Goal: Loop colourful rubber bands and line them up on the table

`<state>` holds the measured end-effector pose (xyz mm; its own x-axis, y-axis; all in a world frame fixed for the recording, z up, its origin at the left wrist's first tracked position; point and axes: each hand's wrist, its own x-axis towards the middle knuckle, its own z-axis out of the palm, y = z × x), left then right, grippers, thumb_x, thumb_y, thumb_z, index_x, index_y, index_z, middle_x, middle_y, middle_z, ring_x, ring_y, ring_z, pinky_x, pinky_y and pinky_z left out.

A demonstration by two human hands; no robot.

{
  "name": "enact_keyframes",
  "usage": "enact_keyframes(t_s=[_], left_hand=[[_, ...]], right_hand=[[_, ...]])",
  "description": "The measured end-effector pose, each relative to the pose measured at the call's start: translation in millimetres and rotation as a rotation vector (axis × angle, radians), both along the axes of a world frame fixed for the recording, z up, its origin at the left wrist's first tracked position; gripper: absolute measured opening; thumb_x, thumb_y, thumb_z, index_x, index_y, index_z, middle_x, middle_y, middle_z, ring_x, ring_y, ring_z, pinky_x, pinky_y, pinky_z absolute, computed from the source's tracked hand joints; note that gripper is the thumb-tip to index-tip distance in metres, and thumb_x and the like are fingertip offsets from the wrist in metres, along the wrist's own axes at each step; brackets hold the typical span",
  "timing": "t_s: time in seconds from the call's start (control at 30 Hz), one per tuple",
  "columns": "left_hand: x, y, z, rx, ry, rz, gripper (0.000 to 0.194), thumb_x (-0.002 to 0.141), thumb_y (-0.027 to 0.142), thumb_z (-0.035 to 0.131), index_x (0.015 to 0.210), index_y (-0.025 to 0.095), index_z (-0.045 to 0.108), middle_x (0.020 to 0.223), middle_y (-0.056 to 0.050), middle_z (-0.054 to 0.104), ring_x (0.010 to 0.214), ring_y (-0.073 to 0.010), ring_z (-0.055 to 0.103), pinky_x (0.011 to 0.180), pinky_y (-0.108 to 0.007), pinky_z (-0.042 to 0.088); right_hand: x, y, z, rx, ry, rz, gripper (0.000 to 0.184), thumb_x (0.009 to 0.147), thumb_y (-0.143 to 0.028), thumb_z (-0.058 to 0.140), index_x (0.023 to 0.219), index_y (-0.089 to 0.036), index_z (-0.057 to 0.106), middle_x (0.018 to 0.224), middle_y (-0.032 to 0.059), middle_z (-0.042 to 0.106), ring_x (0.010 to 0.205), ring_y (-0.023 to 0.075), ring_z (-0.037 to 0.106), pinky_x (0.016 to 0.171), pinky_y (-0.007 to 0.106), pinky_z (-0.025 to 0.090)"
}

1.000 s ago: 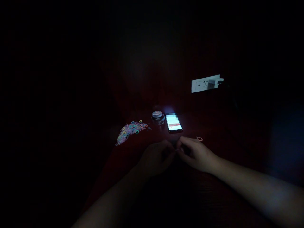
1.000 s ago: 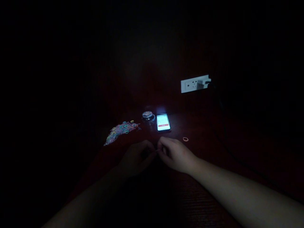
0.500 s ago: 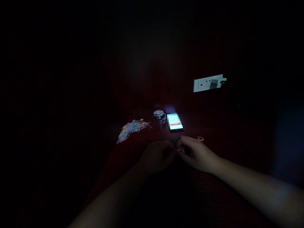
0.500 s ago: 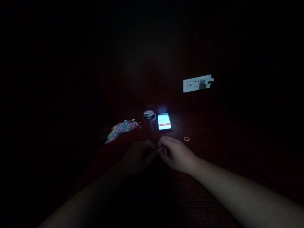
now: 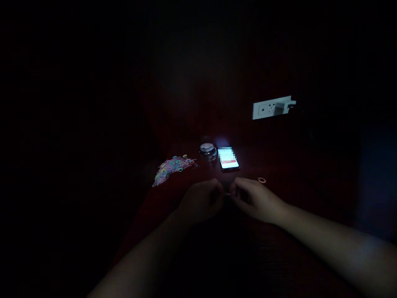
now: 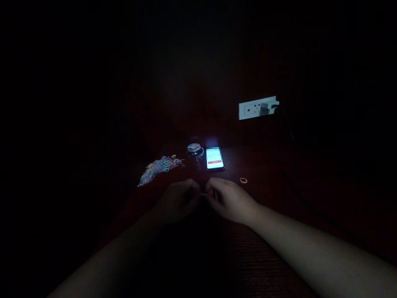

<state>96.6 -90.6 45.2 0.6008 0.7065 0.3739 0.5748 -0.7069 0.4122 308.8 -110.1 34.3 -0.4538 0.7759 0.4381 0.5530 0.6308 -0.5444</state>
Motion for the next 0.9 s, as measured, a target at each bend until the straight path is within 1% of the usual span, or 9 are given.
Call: enact_keyframes(t_s=[0.1, 0.17, 0.23, 0.33, 0.47, 0.63, 0.77, 0.83, 0.9], left_hand=[[-17, 15, 3.0, 0.065, 0.109, 0.014, 0.007, 0.081, 0.018, 0.056, 0.087, 0.020, 0.059, 0.083, 0.000, 0.066, 0.072, -0.0137, 0.059, 0.066, -0.026, 0.045], [-31, 28, 3.5, 0.083, 0.166, 0.064, 0.007, 0.079, 0.015, 0.054, 0.083, 0.020, 0.058, 0.086, -0.001, 0.066, 0.076, -0.0145, 0.060, 0.069, -0.026, 0.046], [-44, 38, 2.9, 0.058, 0.236, 0.131, 0.006, 0.079, 0.015, 0.055, 0.079, 0.020, 0.059, 0.083, -0.001, 0.066, 0.074, -0.0145, 0.059, 0.067, -0.026, 0.046], [-53, 46, 1.5, -0.005, 0.300, 0.185, 0.008, 0.080, 0.018, 0.054, 0.081, 0.020, 0.062, 0.084, -0.001, 0.067, 0.073, -0.0143, 0.059, 0.065, -0.026, 0.045], [-54, 47, 0.7, -0.023, 0.368, 0.243, 0.009, 0.080, 0.021, 0.055, 0.081, 0.022, 0.064, 0.085, -0.001, 0.068, 0.074, -0.0151, 0.060, 0.064, -0.026, 0.045], [-54, 45, 2.4, -0.030, 0.445, 0.327, 0.009, 0.078, 0.021, 0.056, 0.080, 0.022, 0.065, 0.088, -0.003, 0.069, 0.078, -0.0176, 0.061, 0.067, -0.027, 0.046], [-53, 41, 2.7, -0.023, 0.437, 0.364, 0.009, 0.080, 0.025, 0.057, 0.083, 0.021, 0.064, 0.087, -0.004, 0.068, 0.078, -0.0192, 0.061, 0.067, -0.029, 0.046], [-51, 40, 0.5, 0.009, 0.378, 0.345, 0.014, 0.082, 0.028, 0.058, 0.091, 0.021, 0.064, 0.094, -0.005, 0.067, 0.083, -0.0194, 0.062, 0.071, -0.030, 0.048], [-49, 41, -2.7, 0.039, 0.328, 0.282, 0.019, 0.083, 0.029, 0.059, 0.099, 0.020, 0.064, 0.101, -0.006, 0.067, 0.089, -0.0195, 0.062, 0.079, -0.031, 0.050]], right_hand=[[1, 1, 0.2, 0.026, -0.056, -0.022, 0.007, 0.082, -0.016, 0.056, 0.087, -0.021, 0.056, 0.083, 0.0027, 0.065, 0.073, 0.0170, 0.059, 0.064, 0.029, 0.045], [2, 2, 0.0, 0.023, -0.089, -0.033, 0.006, 0.082, -0.017, 0.056, 0.086, -0.021, 0.056, 0.081, 0.0022, 0.064, 0.072, 0.0166, 0.059, 0.063, 0.029, 0.044], [3, 3, -0.3, 0.013, -0.111, -0.034, 0.005, 0.082, -0.017, 0.057, 0.085, -0.021, 0.057, 0.079, 0.0014, 0.064, 0.070, 0.0158, 0.059, 0.062, 0.028, 0.043], [4, 3, -0.4, 0.014, -0.134, -0.037, 0.004, 0.082, -0.019, 0.058, 0.086, -0.021, 0.057, 0.079, 0.0009, 0.065, 0.069, 0.0153, 0.059, 0.063, 0.028, 0.042], [5, 3, 0.1, 0.011, -0.153, -0.055, 0.002, 0.083, -0.021, 0.058, 0.082, -0.021, 0.056, 0.077, 0.0004, 0.065, 0.066, 0.0147, 0.058, 0.061, 0.027, 0.041], [6, 4, 0.0, 0.003, -0.180, -0.052, 0.004, 0.084, -0.023, 0.057, 0.080, -0.022, 0.055, 0.075, -0.0004, 0.064, 0.064, 0.0140, 0.057, 0.060, 0.026, 0.040], [6, 3, 1.5, 0.000, -0.196, -0.062, 0.005, 0.084, -0.023, 0.057, 0.080, -0.022, 0.054, 0.077, 0.0000, 0.064, 0.067, 0.0149, 0.058, 0.062, 0.027, 0.040], [6, 3, 2.4, 0.008, -0.199, -0.061, 0.004, 0.084, -0.023, 0.057, 0.080, -0.022, 0.055, 0.078, 0.0004, 0.065, 0.069, 0.0156, 0.059, 0.062, 0.027, 0.040], [6, 2, 2.6, 0.016, -0.198, -0.059, 0.004, 0.083, -0.022, 0.057, 0.080, -0.022, 0.055, 0.078, 0.0007, 0.065, 0.070, 0.0161, 0.060, 0.063, 0.027, 0.041]])
